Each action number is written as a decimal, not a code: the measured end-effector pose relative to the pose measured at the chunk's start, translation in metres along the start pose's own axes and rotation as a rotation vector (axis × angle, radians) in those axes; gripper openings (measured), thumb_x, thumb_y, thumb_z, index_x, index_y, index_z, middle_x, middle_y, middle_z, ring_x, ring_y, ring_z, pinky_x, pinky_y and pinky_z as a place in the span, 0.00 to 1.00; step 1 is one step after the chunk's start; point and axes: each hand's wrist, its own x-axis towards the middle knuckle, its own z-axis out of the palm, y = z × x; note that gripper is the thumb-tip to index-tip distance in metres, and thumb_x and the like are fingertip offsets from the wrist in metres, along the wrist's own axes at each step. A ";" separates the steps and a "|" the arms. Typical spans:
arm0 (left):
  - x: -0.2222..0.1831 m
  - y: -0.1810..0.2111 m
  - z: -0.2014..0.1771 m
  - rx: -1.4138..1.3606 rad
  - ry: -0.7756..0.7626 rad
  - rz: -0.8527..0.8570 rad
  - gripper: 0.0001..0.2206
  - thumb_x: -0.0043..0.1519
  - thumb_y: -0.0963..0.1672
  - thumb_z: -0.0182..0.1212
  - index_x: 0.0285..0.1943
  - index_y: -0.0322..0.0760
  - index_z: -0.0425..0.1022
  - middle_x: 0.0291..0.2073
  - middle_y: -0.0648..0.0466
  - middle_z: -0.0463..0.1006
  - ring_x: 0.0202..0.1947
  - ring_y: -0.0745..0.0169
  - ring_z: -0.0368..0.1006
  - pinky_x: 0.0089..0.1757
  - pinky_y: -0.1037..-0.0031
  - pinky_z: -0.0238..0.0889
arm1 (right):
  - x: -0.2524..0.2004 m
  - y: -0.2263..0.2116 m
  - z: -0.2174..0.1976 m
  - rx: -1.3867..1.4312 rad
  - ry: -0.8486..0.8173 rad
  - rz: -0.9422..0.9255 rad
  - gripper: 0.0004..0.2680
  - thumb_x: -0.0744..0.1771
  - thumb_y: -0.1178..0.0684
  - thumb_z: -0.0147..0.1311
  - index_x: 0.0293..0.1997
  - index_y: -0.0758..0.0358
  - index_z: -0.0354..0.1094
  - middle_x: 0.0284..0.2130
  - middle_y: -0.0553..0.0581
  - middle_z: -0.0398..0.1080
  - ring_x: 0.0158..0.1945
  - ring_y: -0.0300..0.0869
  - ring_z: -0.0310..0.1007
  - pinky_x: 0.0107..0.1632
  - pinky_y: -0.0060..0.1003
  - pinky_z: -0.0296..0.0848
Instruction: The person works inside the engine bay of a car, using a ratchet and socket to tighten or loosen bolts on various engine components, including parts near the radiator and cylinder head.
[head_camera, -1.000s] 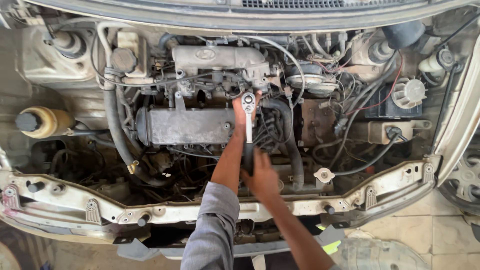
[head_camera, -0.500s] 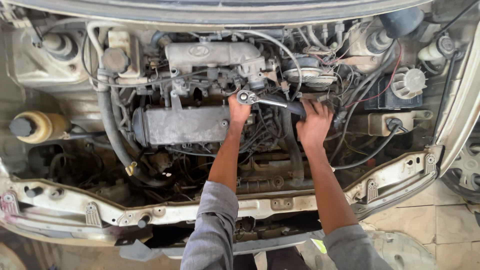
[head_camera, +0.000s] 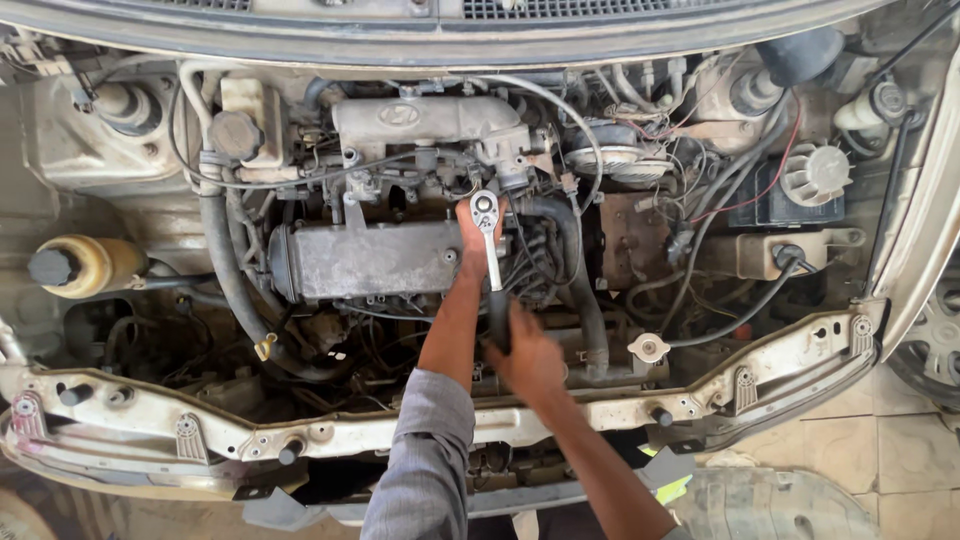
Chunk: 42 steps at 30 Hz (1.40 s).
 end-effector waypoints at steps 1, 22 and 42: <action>0.004 -0.003 -0.001 -0.001 -0.014 -0.026 0.12 0.53 0.40 0.72 0.25 0.30 0.70 0.20 0.61 0.70 0.25 0.74 0.61 0.27 0.72 0.59 | 0.003 0.008 -0.009 -0.036 0.128 -0.083 0.31 0.58 0.48 0.68 0.66 0.67 0.60 0.55 0.72 0.67 0.52 0.63 0.72 0.52 0.54 0.73; 0.003 0.008 -0.006 0.037 0.042 -0.043 0.08 0.53 0.39 0.71 0.28 0.30 0.73 0.22 0.53 0.75 0.25 0.70 0.67 0.29 0.71 0.64 | 0.027 0.037 -0.027 -0.151 0.169 0.014 0.20 0.67 0.47 0.62 0.64 0.66 0.65 0.45 0.67 0.73 0.42 0.57 0.78 0.43 0.51 0.78; 0.003 0.017 -0.012 0.099 -0.096 0.015 0.02 0.54 0.37 0.64 0.30 0.28 0.77 0.23 0.45 0.79 0.24 0.60 0.73 0.31 0.67 0.67 | 0.111 0.095 -0.086 -0.297 0.510 -0.204 0.21 0.57 0.64 0.56 0.56 0.60 0.76 0.49 0.60 0.74 0.53 0.56 0.71 0.61 0.55 0.69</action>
